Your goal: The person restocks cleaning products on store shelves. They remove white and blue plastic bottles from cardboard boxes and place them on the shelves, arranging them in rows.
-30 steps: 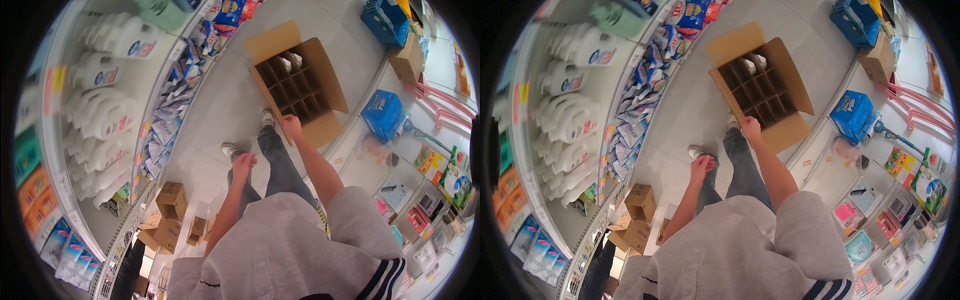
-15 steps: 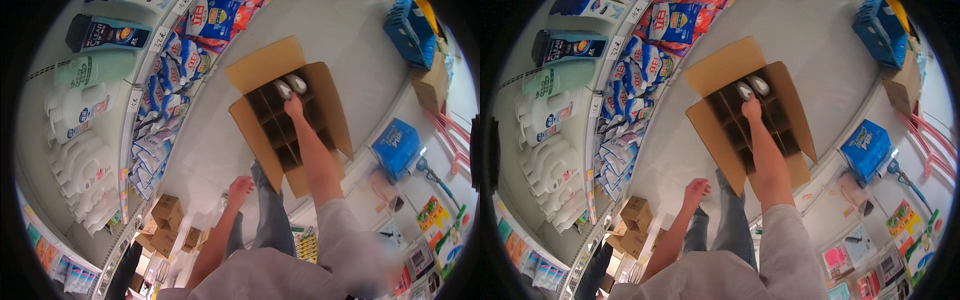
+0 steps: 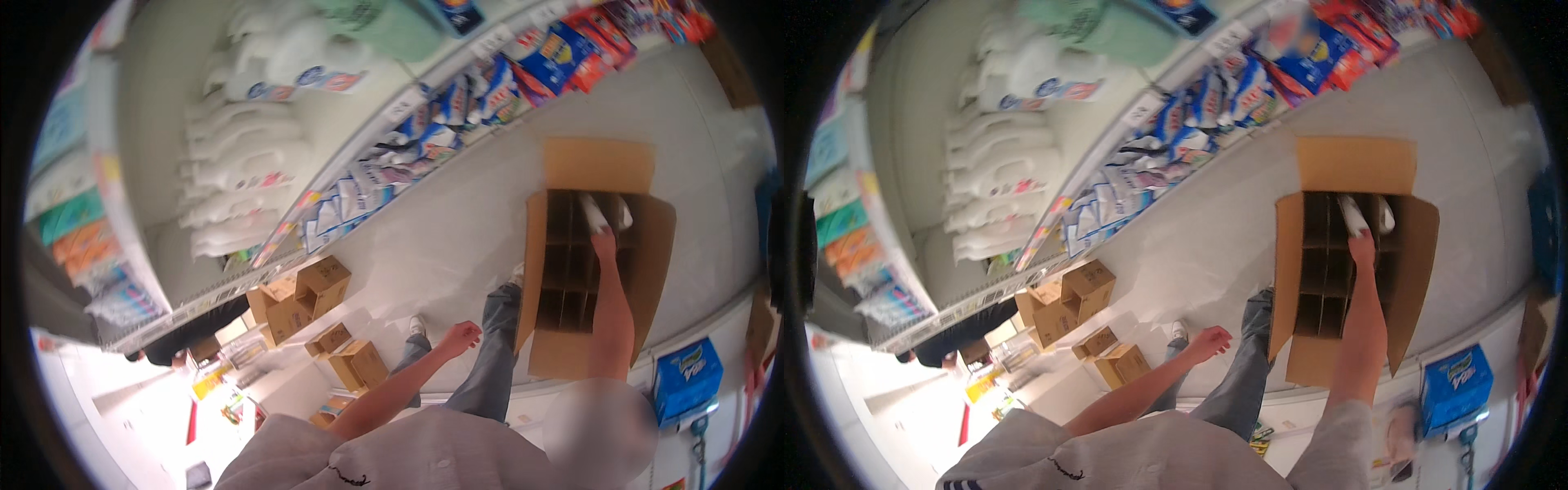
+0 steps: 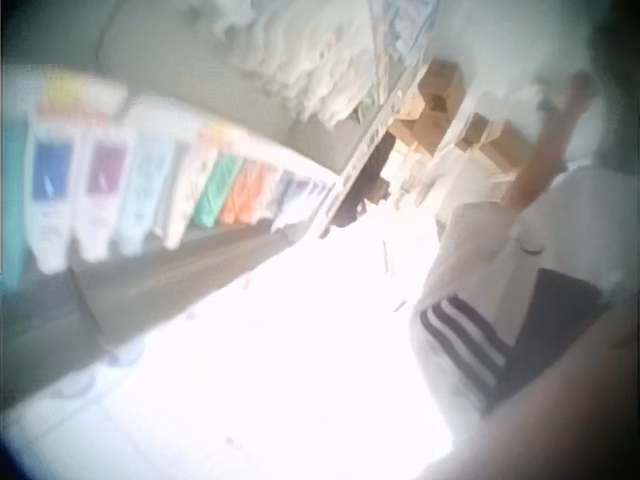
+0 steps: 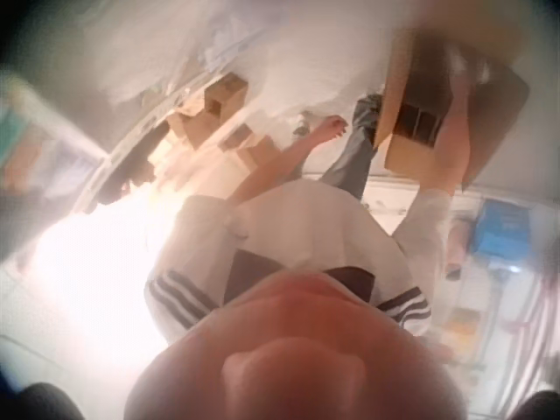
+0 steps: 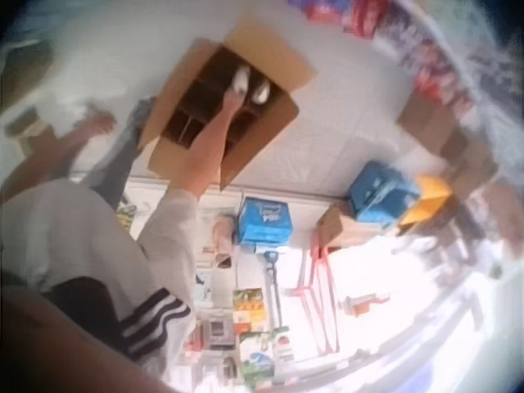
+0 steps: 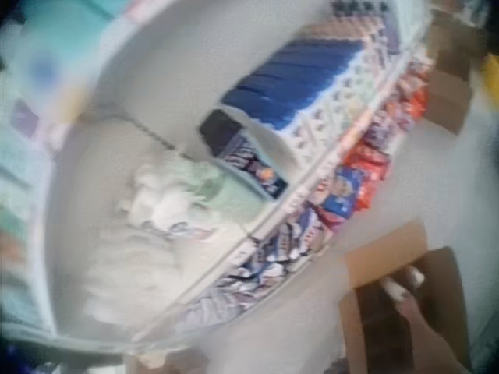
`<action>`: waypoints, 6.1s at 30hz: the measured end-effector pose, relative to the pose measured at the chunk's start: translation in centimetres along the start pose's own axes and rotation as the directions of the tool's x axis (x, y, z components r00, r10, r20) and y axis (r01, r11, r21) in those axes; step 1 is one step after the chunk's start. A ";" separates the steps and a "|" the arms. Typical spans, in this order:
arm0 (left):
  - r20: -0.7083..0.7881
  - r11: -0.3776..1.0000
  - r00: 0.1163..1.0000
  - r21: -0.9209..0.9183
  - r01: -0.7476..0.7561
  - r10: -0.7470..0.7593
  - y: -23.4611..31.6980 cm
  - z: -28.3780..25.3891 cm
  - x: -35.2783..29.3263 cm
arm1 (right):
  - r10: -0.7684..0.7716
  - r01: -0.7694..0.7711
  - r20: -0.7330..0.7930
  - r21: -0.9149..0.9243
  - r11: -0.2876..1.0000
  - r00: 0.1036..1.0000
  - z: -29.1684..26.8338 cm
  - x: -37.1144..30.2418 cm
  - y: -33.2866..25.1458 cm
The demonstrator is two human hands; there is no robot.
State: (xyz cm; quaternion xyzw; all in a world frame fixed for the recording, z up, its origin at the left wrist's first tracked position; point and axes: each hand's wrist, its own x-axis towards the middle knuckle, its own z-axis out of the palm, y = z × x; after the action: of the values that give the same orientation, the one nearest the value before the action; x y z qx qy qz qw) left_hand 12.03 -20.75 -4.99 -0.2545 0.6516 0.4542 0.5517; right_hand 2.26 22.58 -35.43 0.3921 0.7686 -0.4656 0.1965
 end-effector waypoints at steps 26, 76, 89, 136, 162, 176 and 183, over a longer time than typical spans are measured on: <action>0.534 0.765 0.786 -0.632 0.125 0.313 9.9 -7.5 -5.6 | -0.497 0.787 0.624 -0.367 0.495 0.604 -15.8 -52.8 -43.8; -0.407 0.310 0.141 0.388 -0.868 0.903 43.3 -31.5 -8.3 | 0.096 0.083 -0.186 0.764 0.639 0.978 -2.4 -46.4 -30.7; -0.370 0.435 0.283 0.434 -0.789 0.885 41.2 -31.6 -9.6 | 0.089 0.019 -0.112 0.719 0.694 0.990 -1.5 -47.0 -31.6; -0.155 0.165 0.408 0.986 0.010 0.900 47.1 -40.8 -8.3 | 0.067 0.040 -0.128 0.688 0.725 0.990 0.1 -44.9 -32.0; -0.209 0.220 0.371 0.975 0.012 0.905 49.6 -50.3 -15.1 | 0.045 0.048 -0.120 0.674 0.738 0.992 0.1 -44.9 -31.9; -0.173 0.188 0.345 0.982 -0.008 0.922 46.9 -43.6 -21.0 | 0.004 0.064 -0.097 0.684 0.727 0.995 0.2 -45.1 -32.0; -0.210 0.345 0.405 0.891 -0.296 0.890 48.4 -39.8 -21.4 | 0.005 0.055 -0.090 0.653 0.755 0.996 0.4 -45.6 -31.8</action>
State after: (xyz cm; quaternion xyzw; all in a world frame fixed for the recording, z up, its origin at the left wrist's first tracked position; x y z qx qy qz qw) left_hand -42.05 -36.98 29.58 0.1339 0.9671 0.1987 0.0858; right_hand 5.31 -5.18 12.63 0.4454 0.5700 -0.6904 0.0075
